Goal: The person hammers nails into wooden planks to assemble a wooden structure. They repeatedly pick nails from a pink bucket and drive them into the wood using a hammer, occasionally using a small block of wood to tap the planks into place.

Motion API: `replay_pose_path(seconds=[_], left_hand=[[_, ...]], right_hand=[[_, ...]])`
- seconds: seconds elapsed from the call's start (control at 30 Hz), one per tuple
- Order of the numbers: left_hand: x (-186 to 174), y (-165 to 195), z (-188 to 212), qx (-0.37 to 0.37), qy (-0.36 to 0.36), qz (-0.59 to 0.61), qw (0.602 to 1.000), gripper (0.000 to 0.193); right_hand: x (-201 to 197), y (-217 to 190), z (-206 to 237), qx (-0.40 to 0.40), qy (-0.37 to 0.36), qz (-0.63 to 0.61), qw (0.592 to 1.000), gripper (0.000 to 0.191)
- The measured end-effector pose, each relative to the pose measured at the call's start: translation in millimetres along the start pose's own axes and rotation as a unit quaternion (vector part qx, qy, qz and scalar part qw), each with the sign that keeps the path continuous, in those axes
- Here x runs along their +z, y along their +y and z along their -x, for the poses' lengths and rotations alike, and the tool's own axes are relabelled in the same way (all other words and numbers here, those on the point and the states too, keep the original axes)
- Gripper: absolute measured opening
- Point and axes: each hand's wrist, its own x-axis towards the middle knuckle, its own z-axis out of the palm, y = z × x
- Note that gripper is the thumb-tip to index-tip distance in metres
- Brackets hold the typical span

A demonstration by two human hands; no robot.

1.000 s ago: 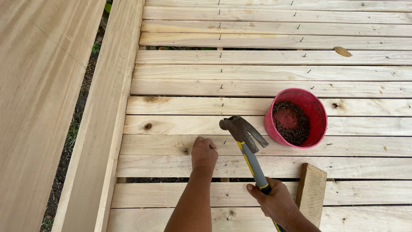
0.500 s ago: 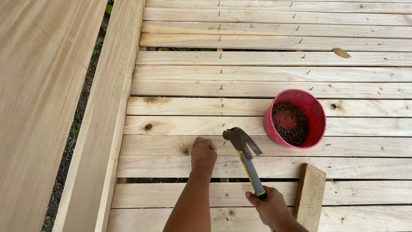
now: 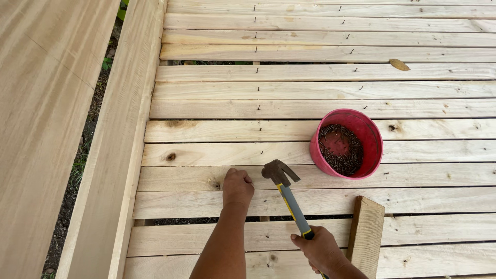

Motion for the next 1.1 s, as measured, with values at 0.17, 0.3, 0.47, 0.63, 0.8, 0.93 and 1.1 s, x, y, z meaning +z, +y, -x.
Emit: replay_pose_path(seconds=[0.17,0.3,0.47,0.63,0.8,0.93,1.1], left_hand=[[-1.0,-3.0,1.8,-0.013,-0.011,0.006,1.000,0.013],[-1.2,-4.9,-3.2,-0.010,-0.004,-0.017,1.000,0.012],[-1.9,9.5,-13.2,-0.029,0.046,0.019,0.998,0.008],[4.5,67.1,-16.3,0.051,0.120,0.157,0.979,0.009],[18.2,136.2,-0.7,0.160,0.076,0.220,0.959,0.004],[31.1,164.5,15.3,0.199,0.009,0.152,0.968,0.003],[66.0,175.1,26.6,0.306,-0.042,0.005,0.951,0.007]], right_hand=[[-26.8,7.2,-8.9,-0.039,0.011,0.049,0.998,0.045],[-56.0,10.2,-8.7,-0.087,0.083,0.180,0.976,0.048],[-96.3,7.4,-0.1,-0.049,0.132,0.257,0.956,0.038],[-112.1,5.2,8.8,-0.052,0.166,0.341,0.924,0.035],[-124.3,2.5,6.1,-0.092,0.166,0.412,0.891,0.034],[-132.2,4.0,0.3,-0.130,0.171,0.421,0.881,0.038],[-128.1,7.2,-7.5,-0.130,0.150,0.412,0.889,0.034]])
